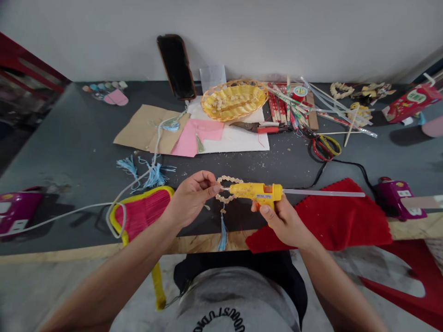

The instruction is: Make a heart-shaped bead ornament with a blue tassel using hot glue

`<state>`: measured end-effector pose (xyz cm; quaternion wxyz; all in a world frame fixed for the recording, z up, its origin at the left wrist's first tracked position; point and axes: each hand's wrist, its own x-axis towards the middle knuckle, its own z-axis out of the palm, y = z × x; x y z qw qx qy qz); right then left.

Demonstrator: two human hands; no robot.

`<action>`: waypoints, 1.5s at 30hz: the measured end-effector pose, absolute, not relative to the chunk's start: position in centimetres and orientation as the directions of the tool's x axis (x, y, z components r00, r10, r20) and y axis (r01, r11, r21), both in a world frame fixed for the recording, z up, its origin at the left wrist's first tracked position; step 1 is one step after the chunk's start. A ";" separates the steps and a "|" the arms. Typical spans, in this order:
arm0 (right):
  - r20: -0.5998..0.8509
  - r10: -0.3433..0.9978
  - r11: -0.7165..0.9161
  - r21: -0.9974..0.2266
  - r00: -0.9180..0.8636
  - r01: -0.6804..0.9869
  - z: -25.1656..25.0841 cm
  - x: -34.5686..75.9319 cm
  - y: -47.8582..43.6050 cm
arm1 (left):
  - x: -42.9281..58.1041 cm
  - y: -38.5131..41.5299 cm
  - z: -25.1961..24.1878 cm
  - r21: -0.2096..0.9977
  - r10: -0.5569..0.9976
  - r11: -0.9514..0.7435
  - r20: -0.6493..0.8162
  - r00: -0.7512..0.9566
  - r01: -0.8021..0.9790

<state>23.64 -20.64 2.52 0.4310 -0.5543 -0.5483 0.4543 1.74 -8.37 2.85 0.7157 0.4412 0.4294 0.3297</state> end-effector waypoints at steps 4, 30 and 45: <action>-0.094 0.994 -0.097 -0.992 0.048 0.082 2.6 24.4 -20.6 | 0.6 -8.7 3.2 0.955 0.881 0.291 -0.288 0.375 0.049; 0.178 0.913 0.407 -0.429 -0.366 0.806 0.5 17.2 -21.9 | -0.7 -14.4 2.4 0.688 0.916 -0.183 -0.141 0.377 0.703; 0.119 0.904 0.411 -0.510 -0.411 0.755 -0.2 17.3 -21.4 | 0.8 -15.1 3.3 0.550 0.949 -0.202 -0.095 0.301 0.811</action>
